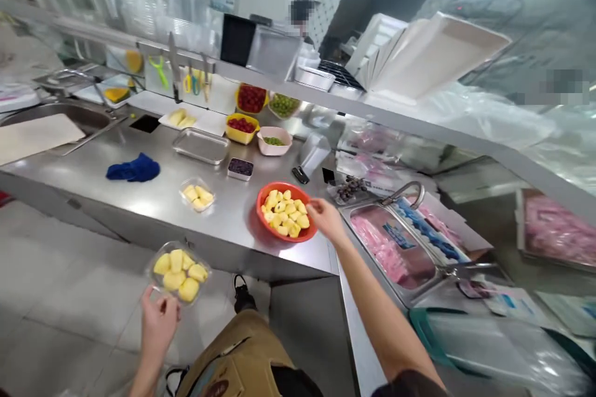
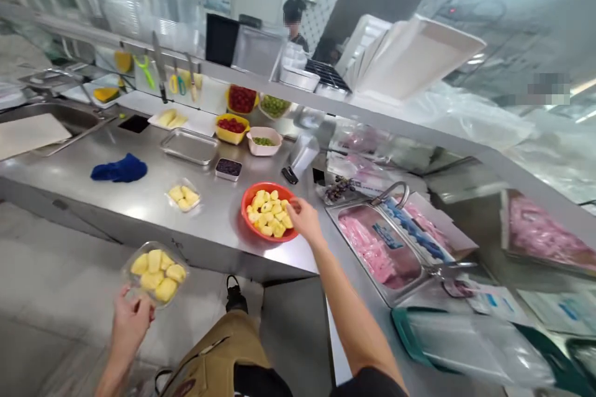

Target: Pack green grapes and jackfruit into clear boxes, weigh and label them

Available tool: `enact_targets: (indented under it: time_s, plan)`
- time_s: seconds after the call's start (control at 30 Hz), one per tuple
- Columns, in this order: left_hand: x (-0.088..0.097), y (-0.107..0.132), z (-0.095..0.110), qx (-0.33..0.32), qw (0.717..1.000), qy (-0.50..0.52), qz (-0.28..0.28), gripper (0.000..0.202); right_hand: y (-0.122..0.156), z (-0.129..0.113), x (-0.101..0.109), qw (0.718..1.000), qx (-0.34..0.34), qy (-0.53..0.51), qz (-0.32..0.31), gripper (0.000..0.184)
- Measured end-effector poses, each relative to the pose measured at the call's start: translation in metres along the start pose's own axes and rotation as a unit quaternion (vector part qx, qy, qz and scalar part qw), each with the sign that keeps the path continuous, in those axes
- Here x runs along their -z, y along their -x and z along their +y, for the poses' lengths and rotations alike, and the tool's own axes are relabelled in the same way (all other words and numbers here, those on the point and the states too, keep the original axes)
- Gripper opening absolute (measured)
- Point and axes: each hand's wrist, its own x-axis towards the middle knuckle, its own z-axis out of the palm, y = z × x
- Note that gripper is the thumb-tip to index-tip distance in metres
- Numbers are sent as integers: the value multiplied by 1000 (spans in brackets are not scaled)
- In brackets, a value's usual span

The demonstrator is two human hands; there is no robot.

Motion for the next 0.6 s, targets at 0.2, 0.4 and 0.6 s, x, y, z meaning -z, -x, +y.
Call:
enact_targets:
  time_s: [0.2, 0.4, 0.6]
  plan:
    - [-165, -27, 26, -5, 997, -28, -74, 72, -244, 68, 61, 992, -99, 2, 73, 61]
    - [-239, -57, 20, 14, 994, -99, -34, 67, -390, 82, 55, 989, -145, 24, 31, 100]
    - [-259, -54, 33, 21, 995, -95, -26, 66, -434, 73, 54, 985, -152, 66, -50, 124]
